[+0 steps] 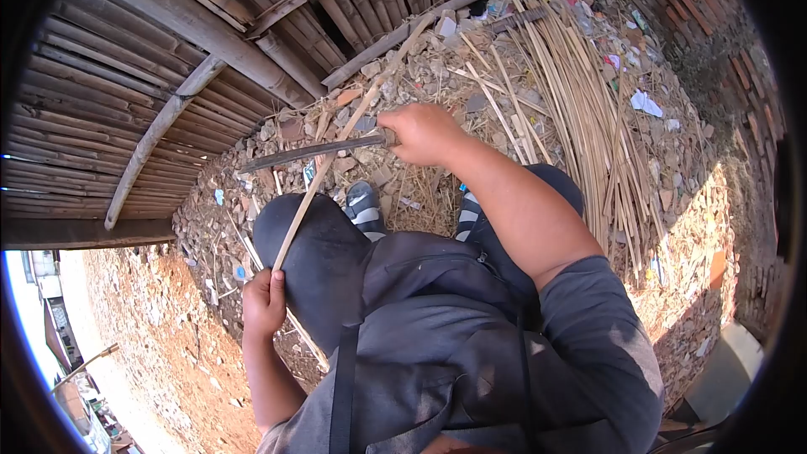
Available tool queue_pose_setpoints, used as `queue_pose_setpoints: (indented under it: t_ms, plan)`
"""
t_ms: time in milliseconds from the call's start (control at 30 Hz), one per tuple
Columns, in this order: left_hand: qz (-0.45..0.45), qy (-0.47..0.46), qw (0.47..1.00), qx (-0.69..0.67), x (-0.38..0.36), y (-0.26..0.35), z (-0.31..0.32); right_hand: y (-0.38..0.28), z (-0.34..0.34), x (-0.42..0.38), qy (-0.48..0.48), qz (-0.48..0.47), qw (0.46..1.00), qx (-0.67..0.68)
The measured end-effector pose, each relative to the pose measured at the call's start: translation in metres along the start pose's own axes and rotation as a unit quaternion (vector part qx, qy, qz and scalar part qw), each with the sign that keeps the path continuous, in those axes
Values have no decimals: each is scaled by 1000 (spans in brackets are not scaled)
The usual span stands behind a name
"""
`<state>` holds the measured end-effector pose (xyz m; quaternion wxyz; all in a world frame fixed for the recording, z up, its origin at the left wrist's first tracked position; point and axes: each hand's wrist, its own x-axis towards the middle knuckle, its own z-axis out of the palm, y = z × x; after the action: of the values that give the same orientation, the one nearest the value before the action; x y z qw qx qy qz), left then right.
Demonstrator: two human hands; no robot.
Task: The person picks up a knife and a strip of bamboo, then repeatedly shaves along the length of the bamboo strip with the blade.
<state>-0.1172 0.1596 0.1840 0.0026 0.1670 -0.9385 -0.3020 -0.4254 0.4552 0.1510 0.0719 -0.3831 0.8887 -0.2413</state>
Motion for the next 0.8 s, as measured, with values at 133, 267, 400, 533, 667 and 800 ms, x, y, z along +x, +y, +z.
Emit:
queue_pose_setpoints:
  t_ms: [133,267,400,533,667,800]
  plan:
    - [-1,6,1000,-7,-1,2,1,16,-12,2,9,92,996,-6]
    - [-1,10,1000,6,0,2,1,42,-18,0,39,186,982,8]
    - [-16,-4,1000,-3,1,2,0,39,-11,0,40,174,984,7]
    - [-9,-1,1000,-8,0,-1,1,24,7,4,7,95,995,23]
    - [2,8,1000,-5,1,4,0,7,2,4,-44,50,998,7]
    - [-1,6,1000,-3,2,6,-1,11,-1,3,-36,52,998,17]
